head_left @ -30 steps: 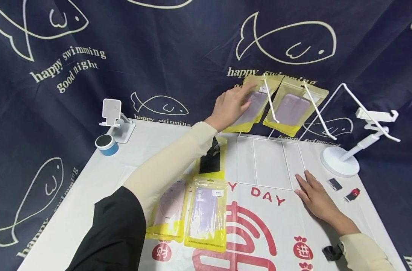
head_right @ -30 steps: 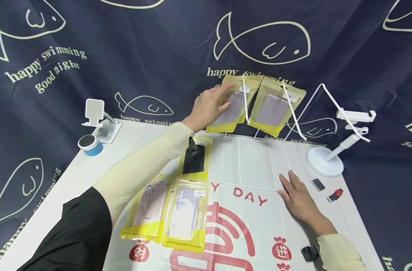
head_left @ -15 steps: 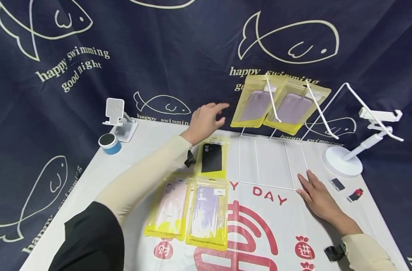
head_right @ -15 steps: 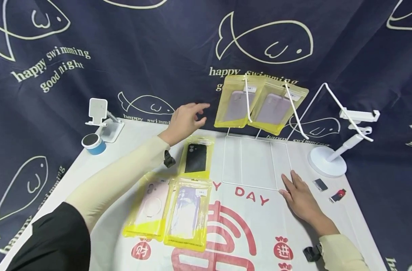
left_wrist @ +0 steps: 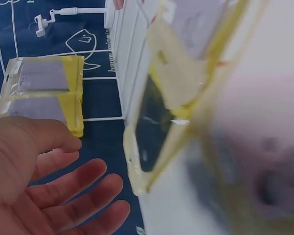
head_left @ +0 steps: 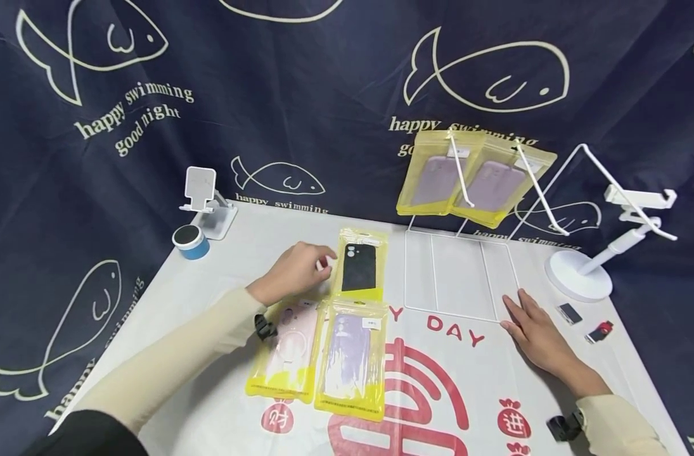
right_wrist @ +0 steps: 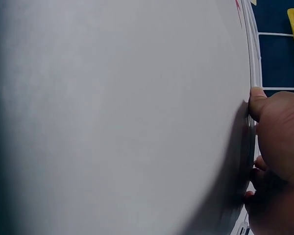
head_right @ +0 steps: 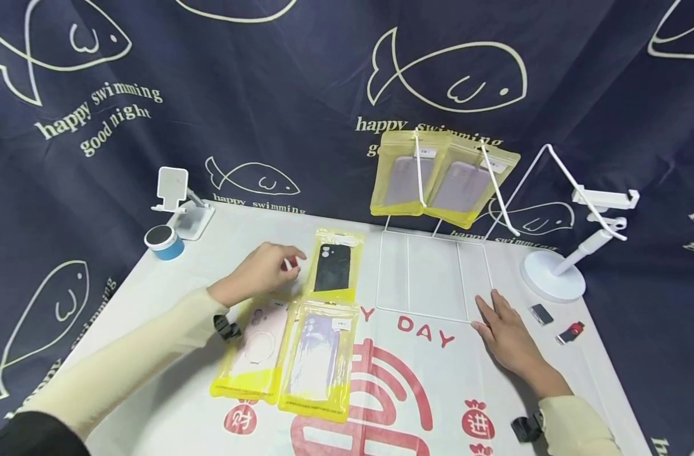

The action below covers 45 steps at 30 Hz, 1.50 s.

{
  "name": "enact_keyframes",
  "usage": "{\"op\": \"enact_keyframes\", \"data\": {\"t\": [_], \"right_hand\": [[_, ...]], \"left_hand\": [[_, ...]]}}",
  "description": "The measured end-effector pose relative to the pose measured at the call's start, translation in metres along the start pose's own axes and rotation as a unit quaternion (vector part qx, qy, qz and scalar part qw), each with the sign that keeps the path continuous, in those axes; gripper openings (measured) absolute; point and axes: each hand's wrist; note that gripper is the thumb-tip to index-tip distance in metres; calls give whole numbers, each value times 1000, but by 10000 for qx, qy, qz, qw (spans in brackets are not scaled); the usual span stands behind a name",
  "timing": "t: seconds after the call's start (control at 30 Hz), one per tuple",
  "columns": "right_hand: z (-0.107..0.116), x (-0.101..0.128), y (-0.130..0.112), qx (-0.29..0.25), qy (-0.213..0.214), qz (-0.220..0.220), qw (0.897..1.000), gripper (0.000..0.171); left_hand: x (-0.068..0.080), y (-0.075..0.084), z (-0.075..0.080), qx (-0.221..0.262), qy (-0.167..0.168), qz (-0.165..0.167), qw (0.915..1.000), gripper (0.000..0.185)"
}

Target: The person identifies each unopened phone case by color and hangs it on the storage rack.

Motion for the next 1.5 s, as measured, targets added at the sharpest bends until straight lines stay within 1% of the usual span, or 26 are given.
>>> {"op": "enact_keyframes", "data": {"t": [0.13,0.2,0.3,0.37,0.43,0.5,0.6,0.7,0.8,0.93,1.03,1.13,1.27,1.37,1.5], "right_hand": [[-1,-2,-2,44,6,14,10000,66],[-1,-4,-3,55,-59,-35,10000,67],[-1,-6,-4,78,-165,-94,9998,68],[-1,-8,-5,83,-214,-115,9997,68],[-1,-9,-5,89,-209,-110,9997,68],[-1,-9,-5,53,-228,-120,9997,68],[-1,-8,-4,59,-179,-64,9998,68],[1,-7,-3,57,-175,-50,9998,68],[4,-7,-3,55,-187,-60,9998,68],[5,-9,-4,31,-231,-50,9997,68],[4,-10,-3,46,-239,-23,9997,68],[3,-10,-2,71,-223,2,9997,68],[2,-6,1,32,-134,40,9999,67],[1,-1,3,9,-27,86,10000,65],[-1,0,3,-26,26,135,9999,64]], "left_hand": [[31,-13,-8,232,32,372,9990,26],[45,-20,-14,328,152,575,9977,25],[65,-28,-20,178,373,1038,9937,29],[75,-31,-22,-33,451,1381,9894,38],[84,-30,-21,-240,298,1720,9844,52],[93,-28,-21,-359,20,1910,9809,65],[106,-21,-24,-446,-433,2034,9771,78],[116,-12,-28,-454,-620,2090,9749,84],[120,-3,-30,-557,-661,2159,9726,87],[120,7,-32,-614,-805,2221,9698,92],[119,13,-32,-503,-1009,2261,9675,94],[116,20,-32,-395,-1253,2350,9631,97],[111,29,-35,-429,-1517,2398,9579,105],[108,33,-38,-574,-1541,2396,9568,107],[108,30,-37,-758,-1385,2320,9598,105]]}}
Point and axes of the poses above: each hand's wrist, its own x-axis away from the middle knuckle, its own z-axis out of the back of the hand, y = z × x, and after that the axes turned 9 degrees about -x, right-handed
